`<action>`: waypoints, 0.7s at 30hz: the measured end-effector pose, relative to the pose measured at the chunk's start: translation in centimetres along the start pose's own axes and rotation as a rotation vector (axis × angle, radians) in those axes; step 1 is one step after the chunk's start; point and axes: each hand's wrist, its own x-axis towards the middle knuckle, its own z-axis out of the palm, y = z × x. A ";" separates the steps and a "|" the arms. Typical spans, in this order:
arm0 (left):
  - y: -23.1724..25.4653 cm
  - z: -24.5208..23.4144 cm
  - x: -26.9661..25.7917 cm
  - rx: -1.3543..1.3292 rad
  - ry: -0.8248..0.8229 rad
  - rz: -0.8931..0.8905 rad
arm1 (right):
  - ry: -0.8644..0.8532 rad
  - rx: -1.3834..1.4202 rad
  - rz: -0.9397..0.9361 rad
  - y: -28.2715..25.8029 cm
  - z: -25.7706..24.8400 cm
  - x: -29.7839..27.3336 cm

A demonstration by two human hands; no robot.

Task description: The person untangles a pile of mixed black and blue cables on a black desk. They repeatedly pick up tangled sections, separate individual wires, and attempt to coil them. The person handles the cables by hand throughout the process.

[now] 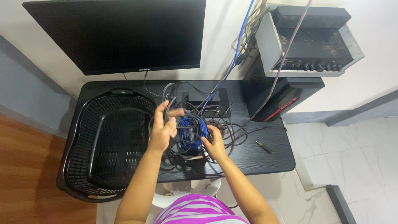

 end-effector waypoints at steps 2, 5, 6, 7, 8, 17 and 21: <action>1.4 1.6 -0.8 0.062 -0.023 0.007 | -0.021 0.200 0.048 0.4 1.1 0.9; 2.9 2.8 -1.6 0.213 -0.086 0.092 | -0.161 0.101 0.119 2.3 1.7 3.1; 3.0 2.7 -1.7 0.256 -0.084 0.111 | -0.226 0.000 0.141 2.7 1.7 3.8; 2.8 2.5 -1.6 0.299 -0.082 0.133 | -0.186 0.016 0.180 2.8 1.5 4.7; 2.3 2.0 -1.3 0.372 -0.037 0.135 | -0.146 0.032 0.219 2.5 1.2 5.9; -6.6 -7.6 0.7 0.780 0.201 0.170 | -0.220 0.753 0.214 -7.0 -3.3 11.6; -6.1 -6.6 -0.7 1.298 0.336 0.391 | -0.237 0.977 0.002 -11.1 -4.4 12.0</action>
